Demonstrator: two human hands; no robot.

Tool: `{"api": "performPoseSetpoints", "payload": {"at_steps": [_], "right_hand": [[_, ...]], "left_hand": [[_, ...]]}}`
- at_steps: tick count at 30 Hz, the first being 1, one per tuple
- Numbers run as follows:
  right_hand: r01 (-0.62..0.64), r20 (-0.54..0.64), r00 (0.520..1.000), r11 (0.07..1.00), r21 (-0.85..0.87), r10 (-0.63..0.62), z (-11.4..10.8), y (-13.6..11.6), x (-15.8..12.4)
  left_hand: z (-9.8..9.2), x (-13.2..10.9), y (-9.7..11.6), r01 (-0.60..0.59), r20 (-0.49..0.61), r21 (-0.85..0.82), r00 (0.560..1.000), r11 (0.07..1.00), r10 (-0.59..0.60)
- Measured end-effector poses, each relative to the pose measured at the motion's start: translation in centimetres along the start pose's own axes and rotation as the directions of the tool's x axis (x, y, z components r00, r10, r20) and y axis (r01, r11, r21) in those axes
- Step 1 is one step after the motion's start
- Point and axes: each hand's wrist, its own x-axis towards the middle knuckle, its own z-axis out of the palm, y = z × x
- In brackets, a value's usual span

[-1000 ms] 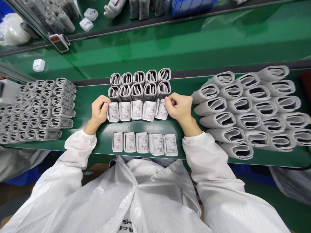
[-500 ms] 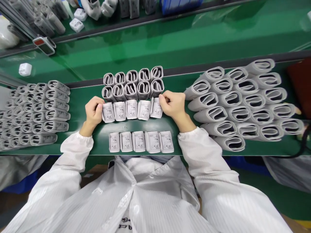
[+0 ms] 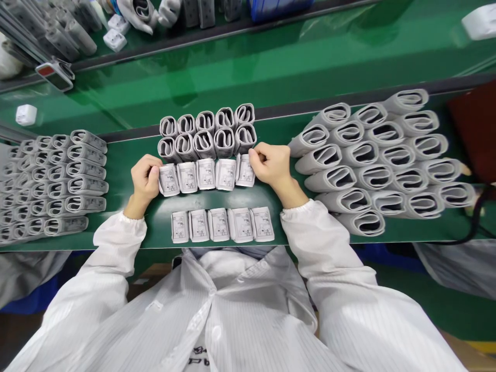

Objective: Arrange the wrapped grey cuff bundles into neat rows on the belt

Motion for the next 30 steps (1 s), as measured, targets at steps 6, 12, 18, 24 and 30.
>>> {"api": "performPoseSetpoints", "payload": {"at_steps": [6,12,18,24,30], "right_hand": [[-0.009,-0.006,1.0,1.0,0.009,0.009,-0.2,-0.6,0.2],[-0.054,0.008,0.999,0.998,0.014,0.054,-0.5,-1.4,0.6],[-0.052,0.014,0.999,0.998,0.035,0.052,-0.5,-1.3,0.5],[-0.023,0.0,1.0,0.998,0.061,0.023,-0.2,-0.9,0.4],[-0.017,0.013,1.0,0.998,0.054,0.016,-0.4,-1.0,0.4]], "left_hand": [[0.0,-0.1,-0.1,0.035,0.003,0.02,0.999,0.999,-0.035],[0.0,-0.1,-0.1,0.078,0.011,0.076,0.997,0.994,-0.079],[0.0,-0.1,0.0,0.069,0.021,0.054,0.997,0.996,-0.07],[-0.1,0.0,-0.1,0.064,0.019,0.063,0.998,0.996,-0.065],[-0.2,0.1,-0.1,0.039,0.022,0.052,0.999,0.998,-0.04]]}}
